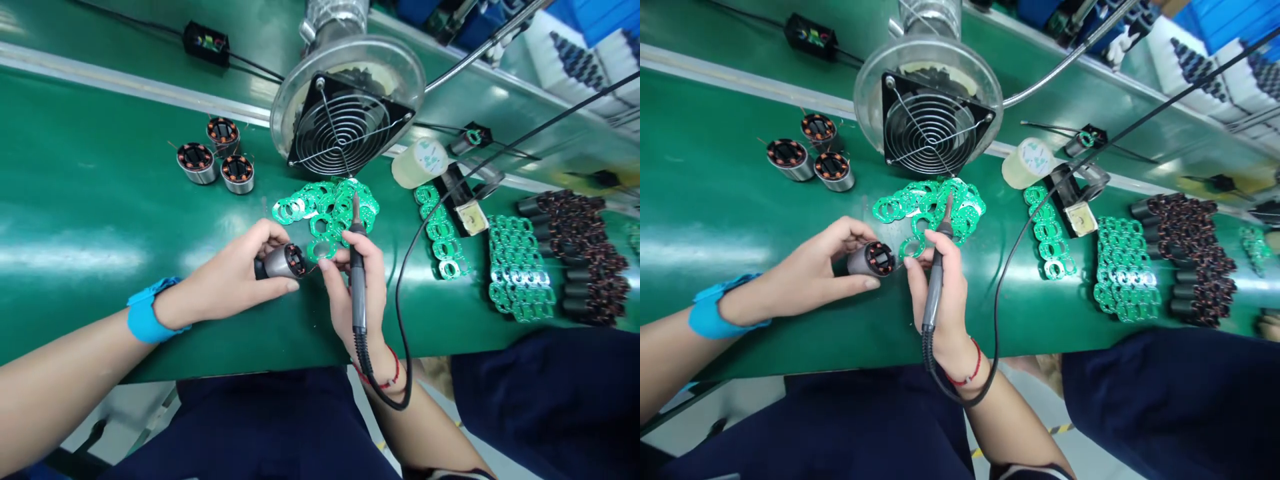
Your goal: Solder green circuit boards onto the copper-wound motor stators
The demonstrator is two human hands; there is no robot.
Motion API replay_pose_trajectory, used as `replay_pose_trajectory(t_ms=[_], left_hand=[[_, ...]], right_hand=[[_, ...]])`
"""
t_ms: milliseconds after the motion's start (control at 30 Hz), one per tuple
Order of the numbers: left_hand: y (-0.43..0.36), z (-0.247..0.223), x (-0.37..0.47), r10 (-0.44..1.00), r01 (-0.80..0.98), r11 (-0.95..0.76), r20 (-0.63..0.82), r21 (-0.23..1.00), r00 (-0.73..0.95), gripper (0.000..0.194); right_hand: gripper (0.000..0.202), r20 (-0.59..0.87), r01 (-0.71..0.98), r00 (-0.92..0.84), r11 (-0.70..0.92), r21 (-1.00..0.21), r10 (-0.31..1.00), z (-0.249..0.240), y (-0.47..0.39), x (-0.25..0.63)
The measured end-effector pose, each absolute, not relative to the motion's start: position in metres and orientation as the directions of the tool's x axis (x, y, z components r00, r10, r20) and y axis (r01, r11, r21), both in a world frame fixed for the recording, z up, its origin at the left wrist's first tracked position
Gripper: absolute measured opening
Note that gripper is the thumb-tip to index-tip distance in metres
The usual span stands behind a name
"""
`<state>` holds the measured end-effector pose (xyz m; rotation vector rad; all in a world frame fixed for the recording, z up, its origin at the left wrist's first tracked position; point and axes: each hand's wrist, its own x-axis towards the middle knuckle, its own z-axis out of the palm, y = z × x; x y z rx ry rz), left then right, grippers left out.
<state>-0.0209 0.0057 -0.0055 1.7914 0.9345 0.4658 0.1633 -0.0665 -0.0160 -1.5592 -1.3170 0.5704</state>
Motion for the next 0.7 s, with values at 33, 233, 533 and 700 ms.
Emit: replay_pose_trajectory(t_ms=[33, 233, 533, 700], left_hand=[[0.004, -0.007, -0.02, 0.763, 0.341, -0.137, -0.12, 0.93, 0.635, 0.041], [0.005, -0.017, -0.016, 0.717, 0.439, -0.378, -0.042, 0.815, 0.696, 0.033], [0.021, -0.015, -0.036, 0.602, 0.509, -0.621, -0.053, 0.596, 0.797, 0.019], [0.028, -0.015, -0.038, 0.632, 0.521, -0.613, -0.025, 0.594, 0.774, 0.015]], right_hand=[[0.035, 0.241, 0.435, 0.327, 0.081, -0.897, 0.914, -0.015, -0.063, 0.162], [0.033, 0.146, 0.391, -0.043, 0.151, -0.908, 0.988, -0.009, -0.044, 0.172], [0.045, 0.44, 0.838, -0.255, 0.424, -0.343, 0.861, -0.008, -0.054, 0.161], [0.042, 0.318, 0.739, -0.259, 0.399, -0.543, 0.912, -0.017, -0.056, 0.162]])
